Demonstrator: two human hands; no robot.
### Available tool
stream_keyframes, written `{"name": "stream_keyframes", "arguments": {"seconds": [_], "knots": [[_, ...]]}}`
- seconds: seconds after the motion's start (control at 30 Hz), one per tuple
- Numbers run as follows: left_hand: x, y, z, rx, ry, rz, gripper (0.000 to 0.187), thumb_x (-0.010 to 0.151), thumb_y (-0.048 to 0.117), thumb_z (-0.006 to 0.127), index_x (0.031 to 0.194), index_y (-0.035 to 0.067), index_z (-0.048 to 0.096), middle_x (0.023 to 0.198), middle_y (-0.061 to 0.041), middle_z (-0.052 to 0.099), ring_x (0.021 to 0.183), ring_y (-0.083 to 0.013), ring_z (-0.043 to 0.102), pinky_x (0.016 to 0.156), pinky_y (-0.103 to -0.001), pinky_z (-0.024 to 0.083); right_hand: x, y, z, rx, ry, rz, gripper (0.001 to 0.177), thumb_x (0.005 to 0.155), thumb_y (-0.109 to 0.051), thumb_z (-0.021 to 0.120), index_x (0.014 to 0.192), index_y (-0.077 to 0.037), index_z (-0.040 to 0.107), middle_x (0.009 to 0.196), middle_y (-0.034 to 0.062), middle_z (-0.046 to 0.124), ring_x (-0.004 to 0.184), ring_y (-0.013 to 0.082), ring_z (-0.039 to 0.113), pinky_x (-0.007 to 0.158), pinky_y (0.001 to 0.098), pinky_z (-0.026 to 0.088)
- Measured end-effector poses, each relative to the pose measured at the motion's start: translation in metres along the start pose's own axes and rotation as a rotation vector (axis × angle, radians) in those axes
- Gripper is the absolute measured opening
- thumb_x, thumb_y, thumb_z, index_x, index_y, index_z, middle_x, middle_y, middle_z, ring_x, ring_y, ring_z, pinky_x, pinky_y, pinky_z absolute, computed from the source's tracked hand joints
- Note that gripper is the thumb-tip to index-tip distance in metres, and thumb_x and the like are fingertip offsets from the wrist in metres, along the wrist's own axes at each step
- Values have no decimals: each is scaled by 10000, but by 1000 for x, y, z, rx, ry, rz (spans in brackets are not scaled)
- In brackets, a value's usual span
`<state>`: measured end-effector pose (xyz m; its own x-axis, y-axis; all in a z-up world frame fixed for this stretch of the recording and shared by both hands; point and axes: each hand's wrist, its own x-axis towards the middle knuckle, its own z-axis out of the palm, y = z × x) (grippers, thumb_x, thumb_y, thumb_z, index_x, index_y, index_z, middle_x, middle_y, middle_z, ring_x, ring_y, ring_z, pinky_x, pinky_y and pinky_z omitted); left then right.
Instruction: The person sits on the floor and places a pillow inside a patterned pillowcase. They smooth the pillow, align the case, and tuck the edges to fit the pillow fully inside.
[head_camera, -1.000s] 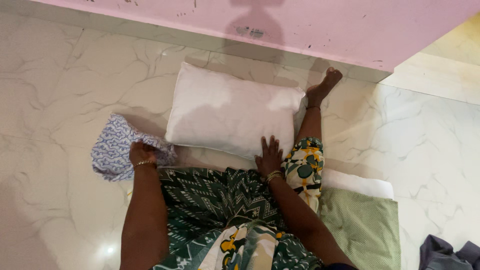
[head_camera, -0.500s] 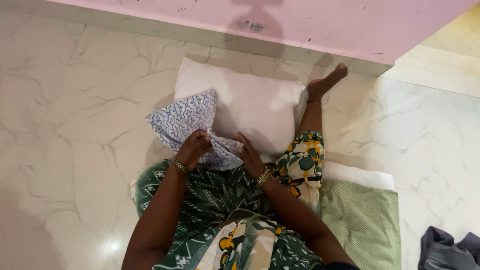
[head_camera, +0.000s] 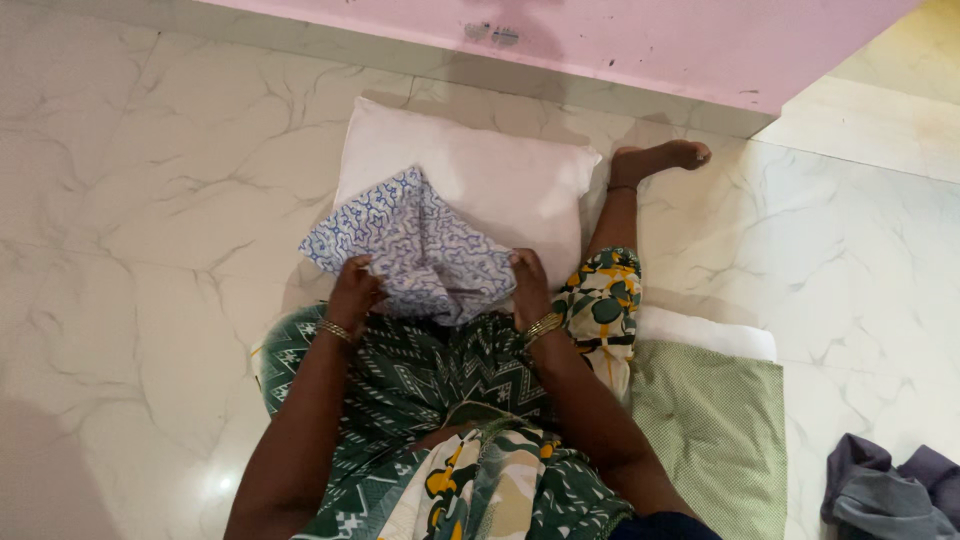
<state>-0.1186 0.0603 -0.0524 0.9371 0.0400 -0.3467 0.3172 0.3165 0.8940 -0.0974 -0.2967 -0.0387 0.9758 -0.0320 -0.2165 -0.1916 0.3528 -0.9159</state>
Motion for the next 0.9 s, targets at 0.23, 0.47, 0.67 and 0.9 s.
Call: {"name": "stream_keyframes", "arguments": {"seconds": [0.23, 0.47, 0.67, 0.9], "knots": [[-53, 51, -89, -473, 323, 128, 212, 952, 79, 552, 1153, 64, 619, 1008, -72, 681, 909, -200, 659, 786, -358, 565, 6, -37, -98, 81, 235, -225, 281, 1066, -259, 554, 1196, -19, 620, 1081, 69, 675, 994, 188, 654, 897, 363, 550], [-65, 70, -123, -517, 386, 111, 164, 963, 102, 516, 1100, 104, 607, 953, -47, 655, 895, -211, 651, 786, -394, 561, -4, -48, -126, 235, 251, -105, 208, 1048, -197, 517, 1196, -71, 593, 1076, 58, 670, 1006, 189, 663, 891, 351, 557], [-13, 151, -74, -576, 214, 207, 42, 1056, 103, 610, 1090, 129, 610, 853, -28, 569, 773, -190, 555, 710, -390, 527, 17, -90, -86, -91, 158, -193, 263, 1070, -184, 530, 1262, -17, 598, 1127, 61, 662, 1001, 177, 658, 886, 325, 553], [-17, 275, -93, -760, -19, 735, 115, 1128, 36, 614, 1222, 89, 576, 1016, -66, 637, 908, -210, 630, 834, -355, 540, -42, -199, 2, 415, -2, -576, 215, 1068, -224, 615, 1190, -57, 556, 1052, 83, 670, 933, 161, 657, 883, 353, 574]]}}
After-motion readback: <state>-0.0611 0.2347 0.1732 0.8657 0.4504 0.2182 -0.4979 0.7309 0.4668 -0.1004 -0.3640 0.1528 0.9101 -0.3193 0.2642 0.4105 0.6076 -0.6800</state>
